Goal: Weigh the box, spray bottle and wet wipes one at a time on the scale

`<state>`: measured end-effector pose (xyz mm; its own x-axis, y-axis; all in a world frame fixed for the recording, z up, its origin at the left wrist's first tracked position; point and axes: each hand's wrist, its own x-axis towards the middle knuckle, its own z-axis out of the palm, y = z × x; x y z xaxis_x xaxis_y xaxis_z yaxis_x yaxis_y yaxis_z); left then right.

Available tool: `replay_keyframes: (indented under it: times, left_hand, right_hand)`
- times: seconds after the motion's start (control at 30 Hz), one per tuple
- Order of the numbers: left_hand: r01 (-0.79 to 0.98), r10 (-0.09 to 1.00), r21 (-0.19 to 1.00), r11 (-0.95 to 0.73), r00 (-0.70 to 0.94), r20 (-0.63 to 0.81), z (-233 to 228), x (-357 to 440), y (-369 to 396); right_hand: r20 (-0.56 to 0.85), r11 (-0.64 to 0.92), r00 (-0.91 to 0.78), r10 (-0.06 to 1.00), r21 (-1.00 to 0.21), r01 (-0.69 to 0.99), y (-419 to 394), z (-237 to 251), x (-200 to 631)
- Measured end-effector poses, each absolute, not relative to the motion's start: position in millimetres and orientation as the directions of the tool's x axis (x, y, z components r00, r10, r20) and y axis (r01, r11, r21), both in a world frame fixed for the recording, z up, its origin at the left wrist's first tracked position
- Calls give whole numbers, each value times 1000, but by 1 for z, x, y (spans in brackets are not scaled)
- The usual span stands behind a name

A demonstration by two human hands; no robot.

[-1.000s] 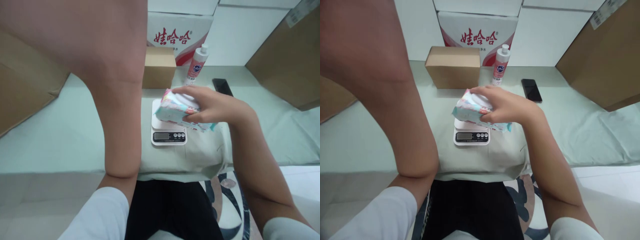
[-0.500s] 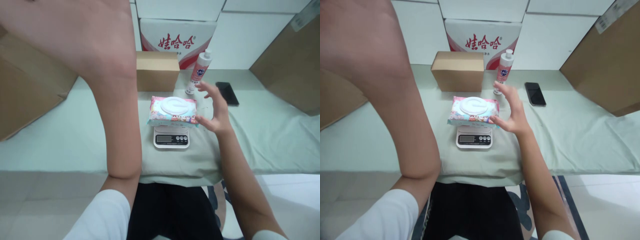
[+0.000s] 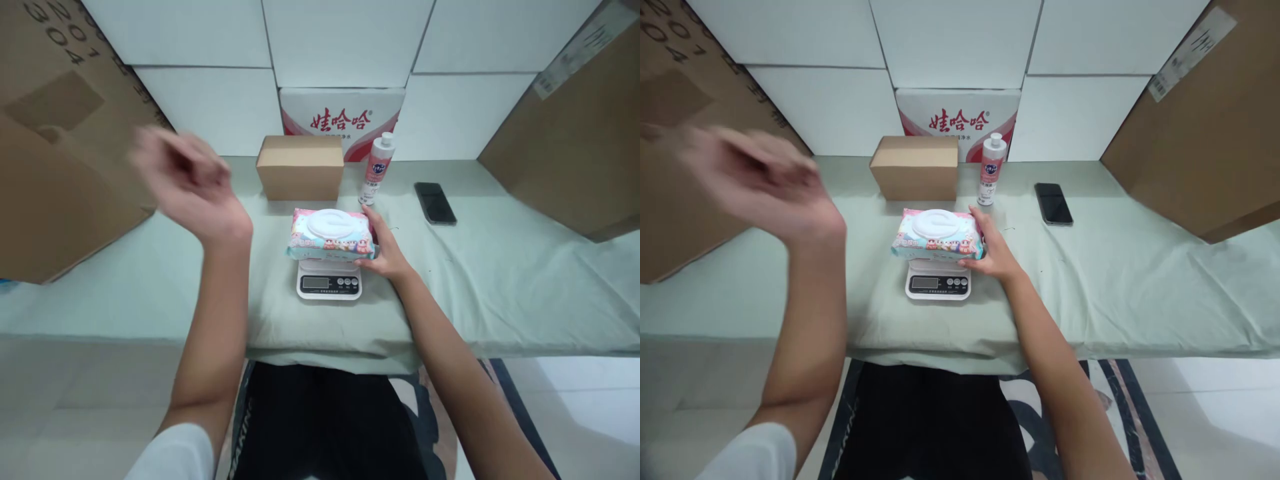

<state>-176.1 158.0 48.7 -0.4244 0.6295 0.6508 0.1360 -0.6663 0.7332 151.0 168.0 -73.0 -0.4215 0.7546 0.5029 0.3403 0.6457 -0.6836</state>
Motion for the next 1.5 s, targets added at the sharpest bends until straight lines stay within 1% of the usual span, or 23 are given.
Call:
replay_keyframes:
  times: [0.03, 0.07, 0.1, 0.17, 0.23, 0.3, 0.37, 0.5, 0.6, 0.7, 0.83, 0.9, 0.97, 1.03, 1.1, 1.2, 1.27, 1.33, 1.43, 1.5]
  left_hand:
    - [150, 594, 713, -685, -451, 666, 25, -166, 148]
    - [177, 654, 751, -636, -392, 647, 2, -157, 138]
    - [202, 737, 803, -560, -322, 595, -20, -150, 128]
    - [203, 882, 893, -402, -177, 437, -52, -142, 111]
    - [159, 946, 939, -304, -63, 317, -69, -137, 99]
    - [124, 962, 954, -272, 14, 272, -74, -134, 93]
    - [133, 965, 956, -262, 51, 257, -73, -131, 92]
    - [192, 976, 957, -219, 49, 214, -73, -131, 93]
    - [206, 975, 952, -224, 44, 220, -77, -132, 94]
    - [238, 974, 945, -226, 41, 222, -79, -132, 94]
    - [309, 984, 934, -179, 31, 178, -77, -133, 92]
    - [326, 981, 926, -191, 32, 191, -75, -133, 90]
    - [313, 971, 920, -234, 39, 234, -68, -130, 89]
    - [262, 957, 921, -287, 42, 286, -57, -118, 87]
    - [180, 944, 928, -327, 21, 328, -40, -94, 86]
    - [45, 937, 937, -346, -38, 348, -15, -40, 87]
    - [-6, 957, 958, -287, -37, 286, -5, 2, 95]
    - [-15, 975, 976, -216, -58, 215, -2, 42, 109]
    - [10, 982, 987, -163, -91, 163, -10, 87, 140]
    - [29, 985, 989, -143, -98, 145, -16, 105, 160]
  right_hand:
    - [503, 648, -426, 752, -681, 341, 168, -73, 150]
    - [504, 653, -430, 749, -673, 347, 168, -73, 148]
    - [508, 659, -433, 745, -664, 355, 167, -73, 147]
    - [520, 670, -433, 736, -650, 359, 166, -72, 146]
    - [532, 675, -426, 732, -649, 350, 164, -71, 145]
    - [532, 666, -409, 741, -660, 348, 163, -71, 144]
    - [521, 649, -397, 756, -677, 347, 162, -71, 143]
    - [514, 638, -393, 762, -700, 321, 160, -69, 141]
    - [534, 651, -390, 750, -700, 293, 160, -69, 140]
    - [556, 669, -391, 733, -693, 269, 159, -69, 140]
    - [566, 691, -413, 713, -668, 276, 157, -67, 138]
    - [585, 713, -420, 694, -640, 287, 153, -63, 138]
    - [613, 728, -397, 683, -613, 307, 143, -56, 139]
    - [640, 724, -339, 690, -595, 350, 126, -48, 144]
    - [650, 681, -240, 721, -603, 415, 102, -42, 153]
    - [636, 544, -6, 771, -654, 526, 66, -43, 176]
    - [613, 427, 165, 772, -694, 580, 52, -51, 193]
    - [595, 316, 298, 746, -711, 629, 51, -59, 208]
    - [573, 174, 428, 699, -717, 675, 71, -68, 220]
    - [525, 100, 497, 691, -750, 654, 93, -69, 220]
